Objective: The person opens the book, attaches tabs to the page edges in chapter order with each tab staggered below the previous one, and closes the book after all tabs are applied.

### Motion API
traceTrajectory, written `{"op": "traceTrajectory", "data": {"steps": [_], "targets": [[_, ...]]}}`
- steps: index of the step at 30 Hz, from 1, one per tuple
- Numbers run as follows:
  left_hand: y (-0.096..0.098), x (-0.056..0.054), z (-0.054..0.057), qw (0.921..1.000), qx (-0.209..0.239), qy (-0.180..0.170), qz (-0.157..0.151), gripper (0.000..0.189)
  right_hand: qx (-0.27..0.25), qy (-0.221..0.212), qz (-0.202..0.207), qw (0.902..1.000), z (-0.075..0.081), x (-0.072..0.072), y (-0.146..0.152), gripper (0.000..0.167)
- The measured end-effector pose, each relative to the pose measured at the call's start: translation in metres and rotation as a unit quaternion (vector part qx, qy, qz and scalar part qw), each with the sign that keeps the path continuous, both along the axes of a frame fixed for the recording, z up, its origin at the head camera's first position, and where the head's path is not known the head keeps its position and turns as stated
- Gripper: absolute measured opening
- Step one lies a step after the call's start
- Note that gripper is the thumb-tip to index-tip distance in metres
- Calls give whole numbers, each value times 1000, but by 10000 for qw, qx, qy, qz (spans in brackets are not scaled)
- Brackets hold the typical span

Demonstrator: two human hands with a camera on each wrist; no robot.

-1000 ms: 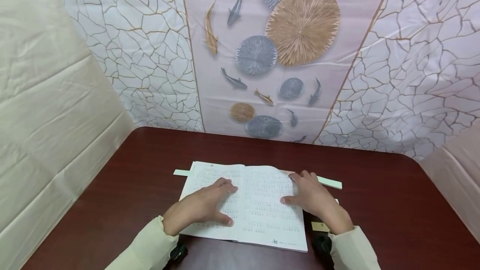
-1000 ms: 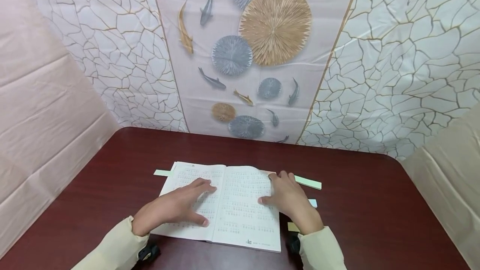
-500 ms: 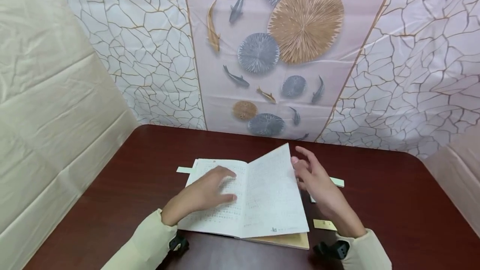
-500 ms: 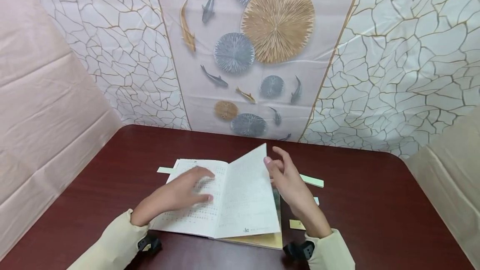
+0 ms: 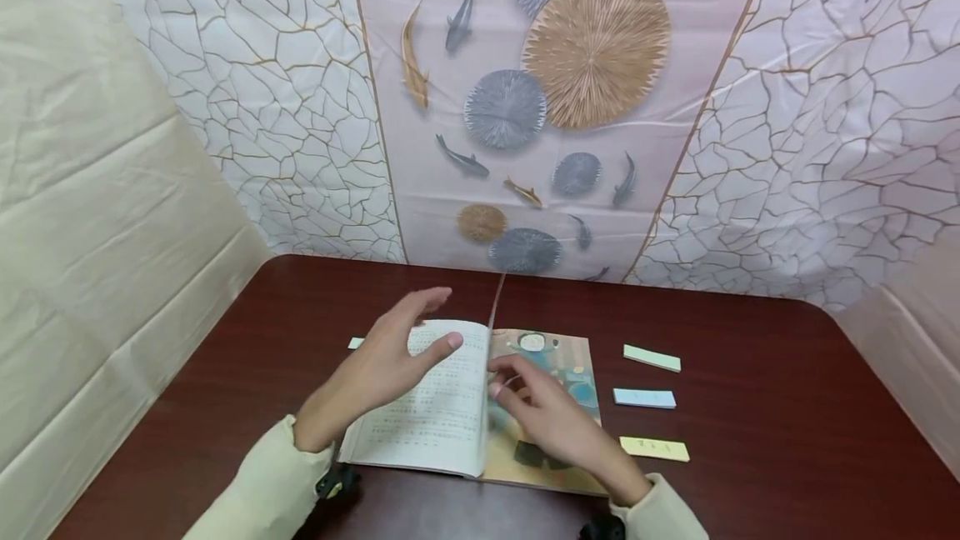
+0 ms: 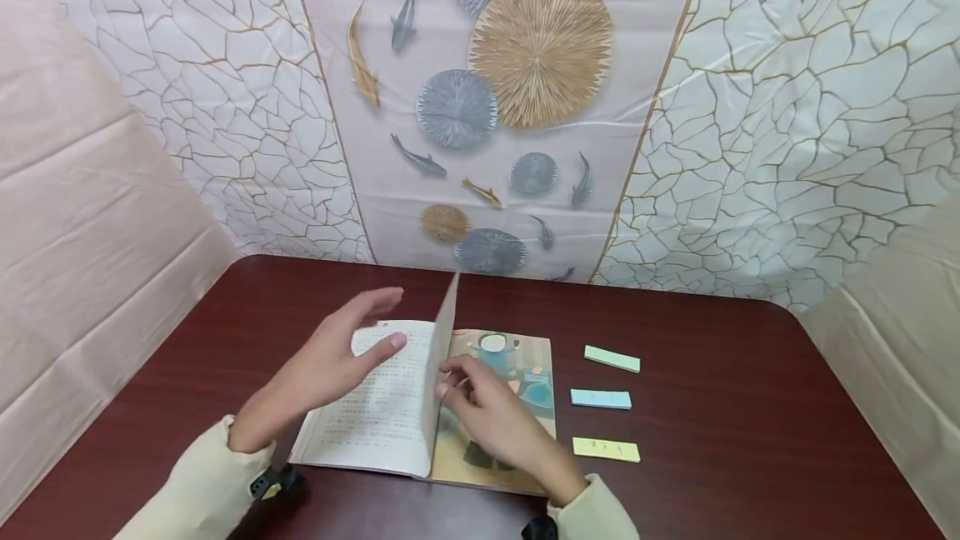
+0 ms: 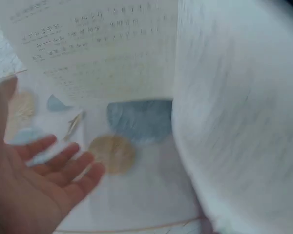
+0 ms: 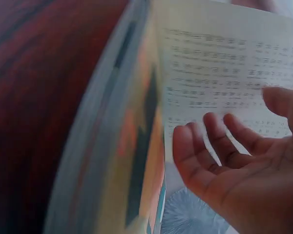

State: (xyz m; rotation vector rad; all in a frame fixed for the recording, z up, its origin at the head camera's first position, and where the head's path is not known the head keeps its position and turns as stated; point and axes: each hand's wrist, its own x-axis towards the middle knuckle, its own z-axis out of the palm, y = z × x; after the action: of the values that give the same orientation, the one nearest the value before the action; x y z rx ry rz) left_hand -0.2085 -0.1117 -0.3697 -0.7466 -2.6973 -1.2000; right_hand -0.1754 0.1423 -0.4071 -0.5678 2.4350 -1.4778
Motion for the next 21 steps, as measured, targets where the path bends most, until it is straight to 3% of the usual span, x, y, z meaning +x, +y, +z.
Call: {"op": "traceTrajectory", "data": {"steps": [2,5,8,12,15,17,21], "targets": [[-7,0,10,9983,-432,380,-108,75,277,192,133,9993,-3,3,-6,38],[-15,-2,27,9917,-1046,603,-444,82,514,414,233,9975,-4,8,-11,39],[-20,-4,41,9837,-1503,542,-821,84,719,592,290,9952,-5,10,-13,42],[-26,-5,51,9685,-2139,243,-1249,80,1026,753,475,9907,-5,13,-15,42],[-31,-3,54,9541,-2611,33,-1468,76,1272,993,705,9844,-3,15,-17,36],[-34,-2,53,9485,-2770,-160,-1527,75,1441,1190,827,9789,-4,16,-18,32],[-36,2,42,9422,-3072,-383,-1283,76,1833,1501,975,9666,-6,17,-18,30]]}}
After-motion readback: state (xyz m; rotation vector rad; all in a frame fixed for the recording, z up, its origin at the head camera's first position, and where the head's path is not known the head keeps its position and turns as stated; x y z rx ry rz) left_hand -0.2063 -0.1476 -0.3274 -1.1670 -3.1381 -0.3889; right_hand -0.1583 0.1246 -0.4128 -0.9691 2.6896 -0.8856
